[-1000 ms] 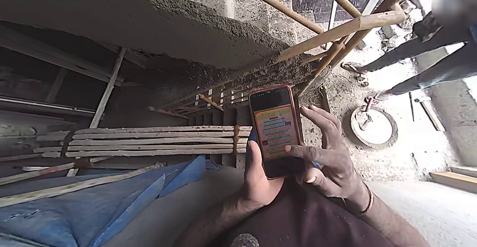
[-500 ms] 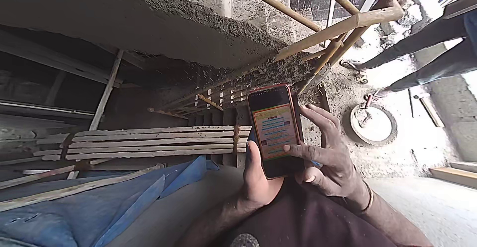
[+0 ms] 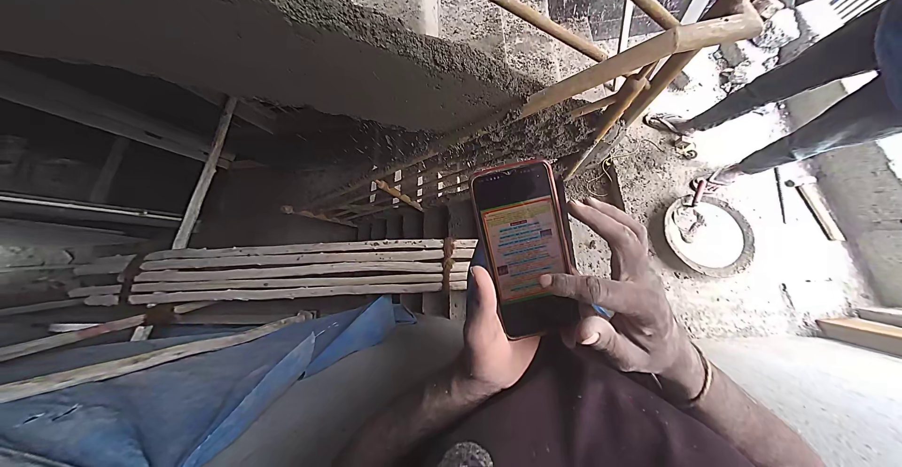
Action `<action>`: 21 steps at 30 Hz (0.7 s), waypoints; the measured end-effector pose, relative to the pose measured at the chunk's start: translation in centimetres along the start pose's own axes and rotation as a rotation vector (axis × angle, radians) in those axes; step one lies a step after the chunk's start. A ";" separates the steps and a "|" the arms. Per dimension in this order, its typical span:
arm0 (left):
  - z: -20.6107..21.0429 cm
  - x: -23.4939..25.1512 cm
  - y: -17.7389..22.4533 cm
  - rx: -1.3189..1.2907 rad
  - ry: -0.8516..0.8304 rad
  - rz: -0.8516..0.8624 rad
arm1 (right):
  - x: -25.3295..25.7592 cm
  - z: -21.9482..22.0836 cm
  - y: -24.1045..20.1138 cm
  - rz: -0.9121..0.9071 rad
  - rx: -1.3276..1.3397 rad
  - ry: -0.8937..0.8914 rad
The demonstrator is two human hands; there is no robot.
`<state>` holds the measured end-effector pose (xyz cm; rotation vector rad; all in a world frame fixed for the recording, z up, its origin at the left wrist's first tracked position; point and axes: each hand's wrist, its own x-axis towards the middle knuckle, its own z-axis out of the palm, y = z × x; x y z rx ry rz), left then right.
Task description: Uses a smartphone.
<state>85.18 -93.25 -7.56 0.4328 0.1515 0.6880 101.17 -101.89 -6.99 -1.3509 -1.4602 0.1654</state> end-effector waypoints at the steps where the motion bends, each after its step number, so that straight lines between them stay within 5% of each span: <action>1: 0.0 0.0 0.0 0.004 -0.003 0.000 | 0.0 0.0 0.0 0.001 -0.003 -0.002; 21: 0.2 0.0 0.0 -0.007 -0.019 -0.014 | -0.1 -0.1 0.1 0.002 -0.012 0.000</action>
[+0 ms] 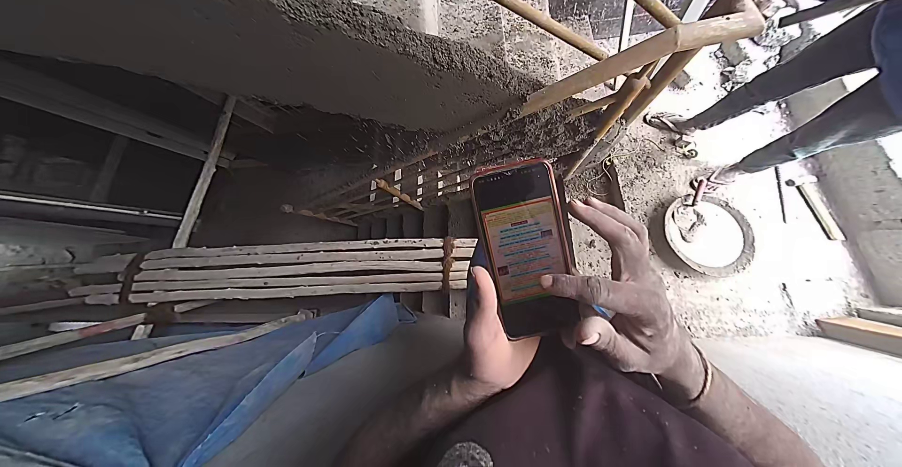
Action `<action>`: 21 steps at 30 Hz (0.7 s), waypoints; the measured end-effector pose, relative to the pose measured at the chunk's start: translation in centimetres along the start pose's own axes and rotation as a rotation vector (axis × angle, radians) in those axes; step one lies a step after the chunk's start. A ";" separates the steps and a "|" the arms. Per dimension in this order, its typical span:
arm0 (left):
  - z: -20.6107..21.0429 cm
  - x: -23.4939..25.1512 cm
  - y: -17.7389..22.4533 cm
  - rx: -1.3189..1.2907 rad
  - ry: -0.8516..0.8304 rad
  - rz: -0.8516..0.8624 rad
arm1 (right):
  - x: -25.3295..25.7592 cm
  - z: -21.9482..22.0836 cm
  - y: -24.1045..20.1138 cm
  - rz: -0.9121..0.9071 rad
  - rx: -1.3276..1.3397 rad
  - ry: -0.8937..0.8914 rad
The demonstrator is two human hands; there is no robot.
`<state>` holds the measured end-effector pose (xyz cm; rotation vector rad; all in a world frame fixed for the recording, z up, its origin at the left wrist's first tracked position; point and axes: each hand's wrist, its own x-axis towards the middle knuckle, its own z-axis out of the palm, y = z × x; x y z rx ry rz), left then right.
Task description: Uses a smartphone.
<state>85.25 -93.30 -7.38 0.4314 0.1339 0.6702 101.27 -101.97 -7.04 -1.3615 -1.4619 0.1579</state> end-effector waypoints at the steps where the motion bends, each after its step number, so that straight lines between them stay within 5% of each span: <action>1: 0.0 0.0 0.0 -0.001 -0.001 0.004 | 0.0 0.0 0.0 -0.002 -0.004 0.003; 21: -0.3 -0.2 0.1 0.007 -0.023 -0.008 | -0.2 0.3 0.1 0.009 0.014 0.005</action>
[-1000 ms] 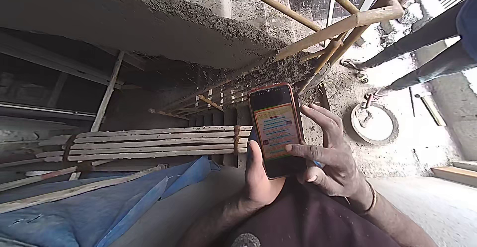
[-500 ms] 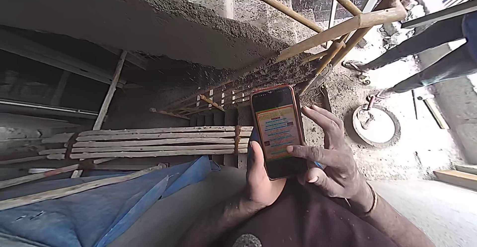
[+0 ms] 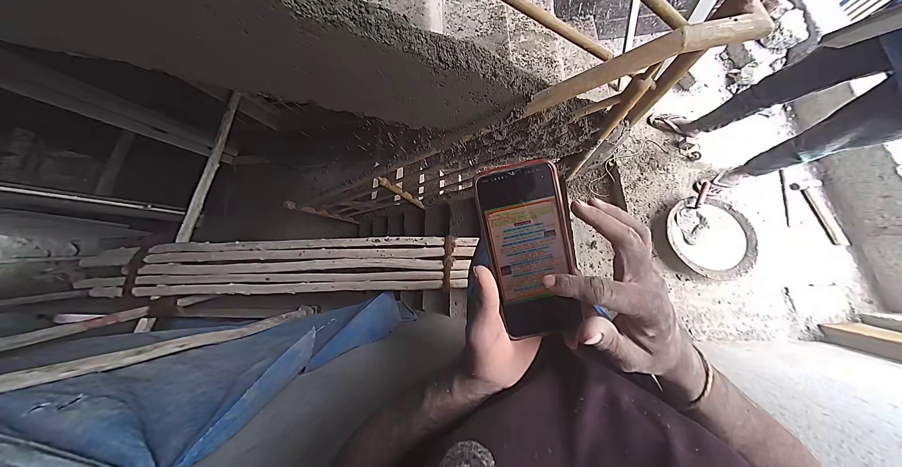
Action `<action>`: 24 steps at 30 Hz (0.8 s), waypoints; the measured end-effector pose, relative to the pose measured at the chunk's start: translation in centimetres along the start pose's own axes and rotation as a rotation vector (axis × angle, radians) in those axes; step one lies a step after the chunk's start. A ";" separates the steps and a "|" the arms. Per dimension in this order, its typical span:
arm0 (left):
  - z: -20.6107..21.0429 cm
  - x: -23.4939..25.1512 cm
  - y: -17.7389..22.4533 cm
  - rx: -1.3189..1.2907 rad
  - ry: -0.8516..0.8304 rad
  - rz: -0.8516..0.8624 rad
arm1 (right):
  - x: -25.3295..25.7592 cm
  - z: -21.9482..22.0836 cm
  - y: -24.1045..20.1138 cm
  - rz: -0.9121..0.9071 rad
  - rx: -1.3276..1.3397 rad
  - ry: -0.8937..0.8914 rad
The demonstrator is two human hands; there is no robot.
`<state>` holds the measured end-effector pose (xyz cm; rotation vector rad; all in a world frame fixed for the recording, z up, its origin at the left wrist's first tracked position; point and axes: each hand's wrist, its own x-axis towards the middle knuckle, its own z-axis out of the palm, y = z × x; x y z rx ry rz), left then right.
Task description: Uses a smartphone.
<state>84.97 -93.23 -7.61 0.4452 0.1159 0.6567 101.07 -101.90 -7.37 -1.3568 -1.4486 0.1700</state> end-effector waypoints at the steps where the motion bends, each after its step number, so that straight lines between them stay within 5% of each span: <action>1: 0.0 0.0 0.0 0.001 -0.001 0.001 | 0.0 0.0 0.0 -0.003 0.002 0.002; 24: 0.2 0.2 -0.2 0.011 0.026 0.028 | 0.1 -0.3 0.0 -0.011 -0.010 0.001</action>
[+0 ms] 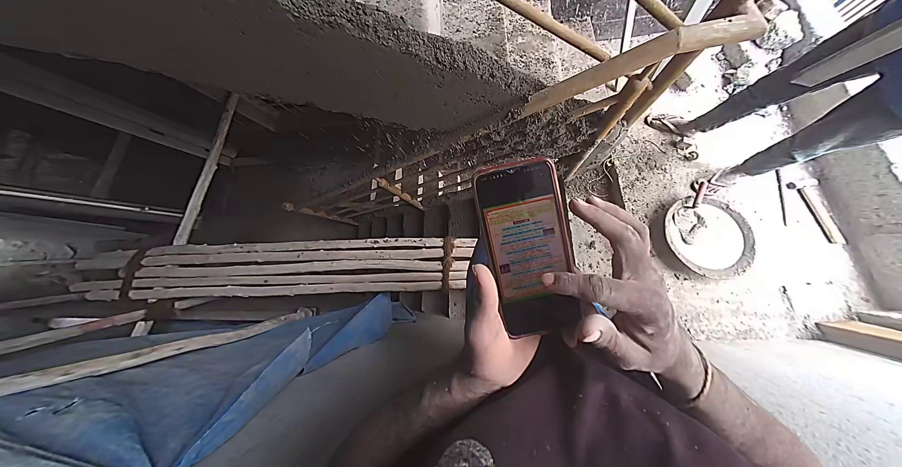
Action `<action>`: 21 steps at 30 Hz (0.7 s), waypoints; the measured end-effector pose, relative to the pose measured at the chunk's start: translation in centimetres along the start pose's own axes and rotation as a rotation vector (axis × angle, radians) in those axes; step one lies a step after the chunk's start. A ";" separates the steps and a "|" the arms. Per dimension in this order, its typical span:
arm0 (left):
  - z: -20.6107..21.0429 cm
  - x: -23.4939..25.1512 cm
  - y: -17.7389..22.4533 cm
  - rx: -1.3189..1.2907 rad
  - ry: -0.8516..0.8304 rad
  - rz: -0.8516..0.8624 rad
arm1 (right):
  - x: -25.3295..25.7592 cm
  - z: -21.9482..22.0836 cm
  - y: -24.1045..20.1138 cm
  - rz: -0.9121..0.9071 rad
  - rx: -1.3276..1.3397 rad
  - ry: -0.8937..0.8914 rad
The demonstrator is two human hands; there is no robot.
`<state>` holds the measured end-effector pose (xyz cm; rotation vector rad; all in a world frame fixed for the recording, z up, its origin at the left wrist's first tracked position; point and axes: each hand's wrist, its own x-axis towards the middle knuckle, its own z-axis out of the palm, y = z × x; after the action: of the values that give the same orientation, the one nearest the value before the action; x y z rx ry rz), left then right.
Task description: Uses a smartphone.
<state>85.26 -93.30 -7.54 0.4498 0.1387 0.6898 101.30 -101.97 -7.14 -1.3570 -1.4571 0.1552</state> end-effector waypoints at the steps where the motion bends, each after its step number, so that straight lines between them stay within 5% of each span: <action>1: 0.0 0.0 0.0 -0.002 0.000 -0.006 | 0.0 0.0 0.0 -0.001 -0.001 0.000; 21: -0.1 -0.1 0.1 0.003 -0.008 0.004 | -0.1 0.2 0.2 -0.006 0.006 0.007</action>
<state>85.16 -93.25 -7.56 0.4559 0.1318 0.6916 101.22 -101.88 -7.40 -1.3475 -1.4539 0.1509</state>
